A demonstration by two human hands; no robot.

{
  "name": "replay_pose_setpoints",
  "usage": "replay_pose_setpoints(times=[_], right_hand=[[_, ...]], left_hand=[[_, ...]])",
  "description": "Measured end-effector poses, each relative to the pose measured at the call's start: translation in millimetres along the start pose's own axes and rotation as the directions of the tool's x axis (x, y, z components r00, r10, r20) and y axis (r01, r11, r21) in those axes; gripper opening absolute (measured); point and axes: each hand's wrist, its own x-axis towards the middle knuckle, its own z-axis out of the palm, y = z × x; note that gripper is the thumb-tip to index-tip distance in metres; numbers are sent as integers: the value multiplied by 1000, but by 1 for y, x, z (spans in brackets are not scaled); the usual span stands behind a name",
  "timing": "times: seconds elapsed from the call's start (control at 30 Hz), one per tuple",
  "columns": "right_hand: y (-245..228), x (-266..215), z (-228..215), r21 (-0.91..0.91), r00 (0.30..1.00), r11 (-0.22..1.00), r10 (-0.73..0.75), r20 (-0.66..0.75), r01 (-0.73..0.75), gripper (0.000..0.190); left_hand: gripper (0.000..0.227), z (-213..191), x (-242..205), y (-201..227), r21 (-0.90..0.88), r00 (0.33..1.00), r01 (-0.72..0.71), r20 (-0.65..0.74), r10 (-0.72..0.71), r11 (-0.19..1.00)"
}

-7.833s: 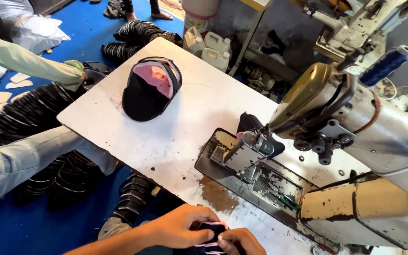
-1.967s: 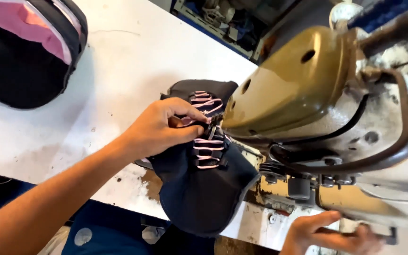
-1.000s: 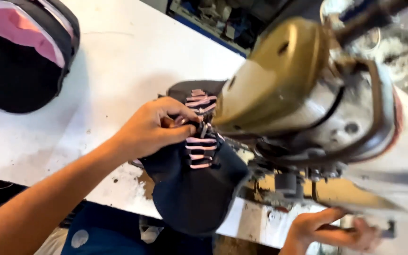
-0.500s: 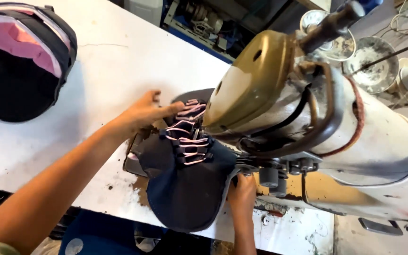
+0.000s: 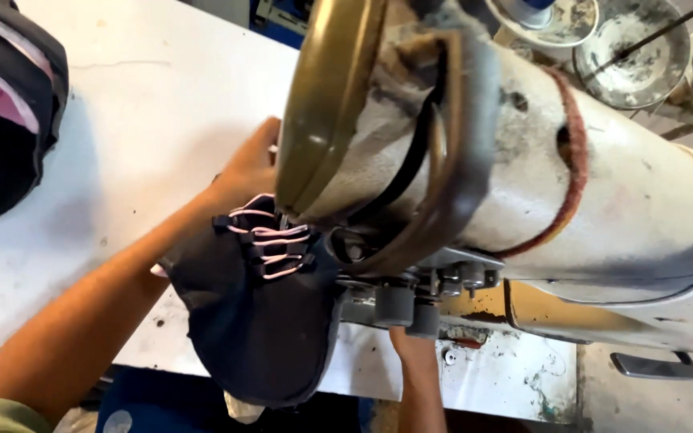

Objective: The person sews decorative pink laces onto shoe uppers using an industrial sewing machine.

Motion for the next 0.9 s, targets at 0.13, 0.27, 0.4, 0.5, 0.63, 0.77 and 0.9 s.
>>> replay_pose_setpoints(times=[0.13, 0.27, 0.4, 0.5, 0.63, 0.77, 0.9], right_hand=[[127, 17, 15, 32, 971, 984, 165, 172, -173, 44], [144, 2, 15, 3, 966, 978, 205, 155, -208, 44], [146, 6, 19, -38, 965, 972, 233, 120, -230, 43], [147, 8, 24, -71, 962, 968, 248, 116, -241, 43], [148, -1, 28, -104, 957, 957, 278, 83, -269, 43], [150, -13, 30, -142, 949, 943, 311, 48, -302, 42], [144, -12, 32, -195, 945, 930, 324, 30, -313, 42]], left_hand=[[62, -14, 8, -22, -261, 873, 74, 484, 65, 962], [64, -21, 13, -69, -174, 749, 519, 565, -346, 837], [74, -6, 9, -6, -156, 923, 155, 376, -86, 976], [69, -3, 11, 21, -197, 893, -360, 209, 398, 912], [64, 9, 2, 56, -343, 853, -405, 192, 485, 847], [52, 13, 3, 49, -99, 963, -226, 128, 238, 969], [43, 15, 10, 48, -39, 979, -180, -106, 175, 983]])
